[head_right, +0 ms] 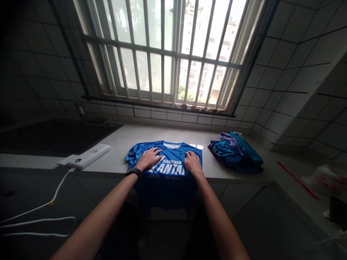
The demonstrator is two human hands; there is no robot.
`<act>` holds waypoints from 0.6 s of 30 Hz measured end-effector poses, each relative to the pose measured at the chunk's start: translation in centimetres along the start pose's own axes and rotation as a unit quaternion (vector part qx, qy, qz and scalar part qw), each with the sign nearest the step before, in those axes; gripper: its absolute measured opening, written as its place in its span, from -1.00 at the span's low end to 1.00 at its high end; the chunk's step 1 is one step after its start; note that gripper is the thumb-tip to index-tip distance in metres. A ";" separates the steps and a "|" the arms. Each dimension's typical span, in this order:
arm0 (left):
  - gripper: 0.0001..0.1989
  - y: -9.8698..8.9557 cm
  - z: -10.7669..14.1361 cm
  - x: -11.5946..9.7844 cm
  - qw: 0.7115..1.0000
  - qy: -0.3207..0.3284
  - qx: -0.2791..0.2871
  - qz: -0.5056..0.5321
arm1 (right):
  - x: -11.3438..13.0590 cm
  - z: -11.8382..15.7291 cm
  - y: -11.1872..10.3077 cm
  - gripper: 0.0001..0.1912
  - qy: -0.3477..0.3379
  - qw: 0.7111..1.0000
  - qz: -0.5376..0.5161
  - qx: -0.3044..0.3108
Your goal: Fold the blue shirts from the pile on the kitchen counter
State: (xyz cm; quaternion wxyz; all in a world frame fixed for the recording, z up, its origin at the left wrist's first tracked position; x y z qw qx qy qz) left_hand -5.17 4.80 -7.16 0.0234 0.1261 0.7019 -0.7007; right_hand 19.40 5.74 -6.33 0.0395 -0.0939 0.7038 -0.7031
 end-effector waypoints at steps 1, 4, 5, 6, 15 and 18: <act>-0.44 0.0 -0.1 -0.1 1.000 0.000 0.001 0.007 | 0.2 -0.1 0.6 -0.49 -0.004 1.000 -0.018 0.001; -0.42 -0.4 -0.3 0.1 0.997 -0.003 -0.017 0.072 | 0.0 -0.4 1.6 -0.47 0.007 0.999 -0.051 -0.005; -0.43 -0.8 -0.2 0.5 0.994 -0.010 -0.046 0.103 | -0.1 -0.5 1.8 -0.47 0.007 0.998 -0.055 -0.006; -0.45 -1.4 0.0 1.2 0.987 -0.026 -0.089 0.131 | -0.1 -0.6 1.8 -0.47 0.005 0.998 -0.058 -0.006; -0.60 -5.3 4.2 13.0 0.932 -0.305 -0.079 0.179 | 0.0 -0.4 1.6 -0.48 -0.002 0.998 -0.067 -0.020; -0.87 -7.3 4.7 14.6 0.928 -0.295 -0.109 0.199 | 0.0 -0.5 1.6 -0.49 0.000 0.997 -0.070 -0.018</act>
Point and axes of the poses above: each hand's wrist, its own z-axis away from the middle knuckle, its own y-axis out of the palm, x = y × z, the point moved 5 cm from there along -z, towards the middle knuckle, and after that the axes turned 9 degrees about x, right-handed, at the moved point
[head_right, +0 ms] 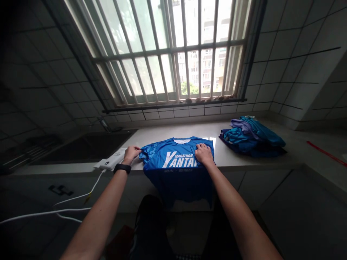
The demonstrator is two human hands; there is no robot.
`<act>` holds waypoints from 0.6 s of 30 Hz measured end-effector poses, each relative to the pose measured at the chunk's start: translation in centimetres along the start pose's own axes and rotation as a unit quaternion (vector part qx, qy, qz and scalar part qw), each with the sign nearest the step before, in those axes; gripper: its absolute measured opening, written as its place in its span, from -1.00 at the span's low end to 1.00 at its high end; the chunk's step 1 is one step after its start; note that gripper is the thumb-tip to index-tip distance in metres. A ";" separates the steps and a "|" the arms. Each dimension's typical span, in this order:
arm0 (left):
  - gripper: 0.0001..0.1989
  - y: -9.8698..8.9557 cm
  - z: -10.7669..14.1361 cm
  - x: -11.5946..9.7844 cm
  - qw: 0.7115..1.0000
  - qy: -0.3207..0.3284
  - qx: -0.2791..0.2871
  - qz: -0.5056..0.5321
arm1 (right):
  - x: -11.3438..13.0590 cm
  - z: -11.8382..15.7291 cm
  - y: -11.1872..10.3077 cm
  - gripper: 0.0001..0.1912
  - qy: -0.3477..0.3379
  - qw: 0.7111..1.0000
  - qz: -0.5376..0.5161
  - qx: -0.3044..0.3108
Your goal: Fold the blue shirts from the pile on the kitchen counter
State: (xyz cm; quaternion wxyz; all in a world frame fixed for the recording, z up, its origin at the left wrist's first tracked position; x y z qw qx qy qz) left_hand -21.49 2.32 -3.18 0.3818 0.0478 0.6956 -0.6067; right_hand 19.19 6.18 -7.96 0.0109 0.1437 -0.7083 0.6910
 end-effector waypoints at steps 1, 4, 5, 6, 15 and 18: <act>-0.89 -0.8 -0.1 0.0 0.999 -0.002 -0.027 0.021 | 0.0 0.0 0.0 -0.50 0.000 1.000 -0.001 0.001; -0.85 -2.7 -0.3 -0.2 0.990 -0.008 -0.088 0.113 | 0.1 0.1 -0.2 -0.51 0.000 1.000 -0.001 0.001; -0.84 -3.0 -0.4 -0.4 0.985 -0.011 -0.091 0.145 | 0.1 0.2 -0.2 -0.51 -0.001 1.000 -0.001 0.000; -0.83 -3.1 -0.4 -0.5 0.982 -0.012 -0.083 0.171 | 0.1 0.2 -0.3 -0.51 -0.001 1.000 0.000 0.001; -0.89 -1.7 1.1 -5.8 0.895 0.098 0.130 0.415 | 0.1 0.1 -0.3 -0.51 -0.004 1.000 -0.007 0.001; -0.83 -0.9 1.2 -6.1 0.916 0.083 0.144 0.364 | 0.1 0.1 -0.3 -0.51 -0.005 1.000 -0.011 0.003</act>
Point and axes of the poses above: each hand's wrist, its own z-axis away from the middle knuckle, its own y-axis out of the palm, x = y × z, the point moved 5 cm from there along -z, towards the middle knuckle, and after that the axes turned 9 degrees about x, right-handed, at the moved point
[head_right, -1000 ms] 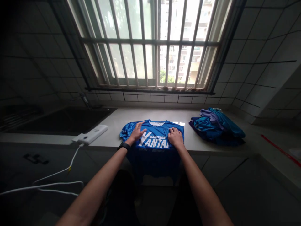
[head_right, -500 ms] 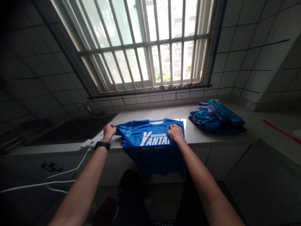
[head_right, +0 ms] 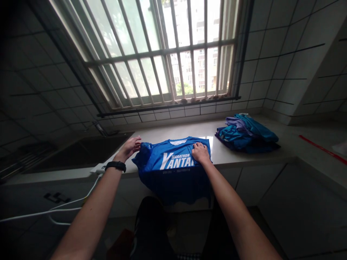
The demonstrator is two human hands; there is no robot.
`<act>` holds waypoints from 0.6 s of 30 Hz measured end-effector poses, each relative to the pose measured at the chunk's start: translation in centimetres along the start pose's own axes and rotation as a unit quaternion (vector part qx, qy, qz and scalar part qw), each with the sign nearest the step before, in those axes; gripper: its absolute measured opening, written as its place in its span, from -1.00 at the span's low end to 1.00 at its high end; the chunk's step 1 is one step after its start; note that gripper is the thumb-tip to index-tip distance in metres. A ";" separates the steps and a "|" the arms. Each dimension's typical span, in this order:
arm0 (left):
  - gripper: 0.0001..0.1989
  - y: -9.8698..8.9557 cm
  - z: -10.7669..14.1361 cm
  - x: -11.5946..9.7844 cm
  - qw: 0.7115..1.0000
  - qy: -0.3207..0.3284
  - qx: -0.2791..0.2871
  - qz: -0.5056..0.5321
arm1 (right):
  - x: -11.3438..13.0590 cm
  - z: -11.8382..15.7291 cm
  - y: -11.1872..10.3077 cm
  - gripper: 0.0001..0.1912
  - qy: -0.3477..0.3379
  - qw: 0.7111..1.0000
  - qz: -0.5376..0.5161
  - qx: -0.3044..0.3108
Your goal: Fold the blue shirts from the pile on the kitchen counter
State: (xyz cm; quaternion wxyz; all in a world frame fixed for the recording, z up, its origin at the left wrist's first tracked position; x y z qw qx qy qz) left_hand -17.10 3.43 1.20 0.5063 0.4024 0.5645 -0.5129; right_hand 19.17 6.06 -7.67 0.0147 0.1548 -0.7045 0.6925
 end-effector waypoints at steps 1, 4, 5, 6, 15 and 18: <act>-0.79 0.2 -0.1 0.4 0.998 -0.019 0.007 -0.051 | 0.0 0.0 0.0 -0.51 0.001 1.000 0.000 0.000; -0.66 1.1 -0.2 2.0 0.959 -0.079 0.074 -0.262 | 0.0 0.0 0.0 -0.52 0.002 1.000 -0.001 -0.001; -0.64 1.6 -0.2 2.5 0.936 -0.089 0.109 -0.322 | 0.1 0.1 0.0 -0.51 0.001 1.000 -0.002 -0.002; -0.63 2.0 -0.1 2.9 0.915 -0.093 0.141 -0.368 | 0.1 0.1 0.0 -0.51 0.000 1.000 -0.003 -0.003; -0.85 4.6 1.0 1.8 0.832 -0.037 0.219 -0.509 | 0.1 0.0 0.1 -0.50 -0.004 1.000 -0.009 -0.003; -0.86 4.0 0.6 1.1 0.837 -0.019 0.178 -0.517 | 0.0 0.0 0.1 -0.50 -0.004 1.000 -0.010 -0.007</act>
Point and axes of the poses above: each hand's wrist, its own z-axis away from the middle knuckle, its own y-axis out of the palm, x = y × z, the point moved 5 cm from there along -z, towards the middle knuckle, and after that the axes turned 9 degrees about x, right-handed, at the moved point
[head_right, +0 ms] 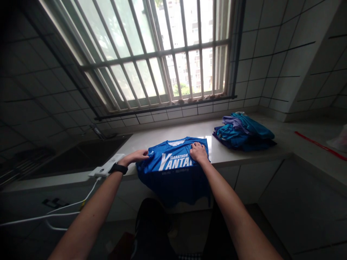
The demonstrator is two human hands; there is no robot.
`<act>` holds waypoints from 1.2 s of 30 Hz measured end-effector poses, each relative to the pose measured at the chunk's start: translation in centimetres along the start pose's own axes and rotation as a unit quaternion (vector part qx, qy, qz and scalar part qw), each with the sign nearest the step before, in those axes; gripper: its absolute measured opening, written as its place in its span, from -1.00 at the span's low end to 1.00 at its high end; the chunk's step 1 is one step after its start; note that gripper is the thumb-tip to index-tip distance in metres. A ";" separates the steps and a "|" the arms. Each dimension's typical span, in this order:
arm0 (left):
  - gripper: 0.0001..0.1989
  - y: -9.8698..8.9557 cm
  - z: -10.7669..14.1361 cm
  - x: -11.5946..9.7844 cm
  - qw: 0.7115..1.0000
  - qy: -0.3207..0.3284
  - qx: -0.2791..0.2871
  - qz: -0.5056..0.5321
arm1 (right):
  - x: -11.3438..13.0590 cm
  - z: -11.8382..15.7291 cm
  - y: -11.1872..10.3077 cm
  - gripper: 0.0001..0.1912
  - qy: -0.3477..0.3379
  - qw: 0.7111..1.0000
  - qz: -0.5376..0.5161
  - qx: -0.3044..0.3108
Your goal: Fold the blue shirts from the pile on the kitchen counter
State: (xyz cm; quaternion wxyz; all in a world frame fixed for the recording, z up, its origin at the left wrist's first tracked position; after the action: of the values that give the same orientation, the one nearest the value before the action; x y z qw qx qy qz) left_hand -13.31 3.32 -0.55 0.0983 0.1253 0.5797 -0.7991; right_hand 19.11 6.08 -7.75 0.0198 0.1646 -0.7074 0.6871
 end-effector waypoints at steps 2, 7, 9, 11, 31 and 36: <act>-0.83 -1.0 0.1 0.5 0.998 -0.016 -0.060 -0.006 | 0.0 0.0 0.0 -0.51 0.000 1.000 -0.001 0.000; -0.80 -2.4 0.7 1.4 0.982 -0.017 -0.101 0.158 | 0.1 0.0 -0.1 -0.50 -0.001 1.000 -0.004 0.007; -0.73 -2.2 0.8 1.0 0.954 0.007 -0.054 0.296 | 0.0 0.0 -0.1 -0.51 0.000 1.000 -0.004 0.009; -0.67 -2.1 0.7 0.5 0.924 0.022 -0.041 0.379 | 0.0 0.0 -0.1 -0.51 0.001 1.000 -0.004 0.010; -0.63 2.5 -4.7 1.8 0.993 -0.102 -0.049 -0.029 | 0.2 0.2 -0.5 -0.50 0.008 1.000 -0.001 0.018; -0.66 2.6 -4.1 1.1 0.993 -0.097 -0.064 -0.027 | 0.3 0.4 -0.7 -0.49 0.012 1.000 0.000 0.023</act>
State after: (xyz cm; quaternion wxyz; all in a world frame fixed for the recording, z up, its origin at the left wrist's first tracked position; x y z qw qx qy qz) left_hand -13.22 6.42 -4.48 0.1404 0.0249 0.6205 -0.7711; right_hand 19.06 5.67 -7.06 0.0249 0.1565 -0.6914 0.7049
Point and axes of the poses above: each hand's wrist, its own z-axis away from the middle knuckle, its own y-axis out of the palm, x = y × z, the point moved 5 cm from there along -z, towards the middle knuckle, and after that the axes turned 9 degrees about x, right-handed, at the moved point
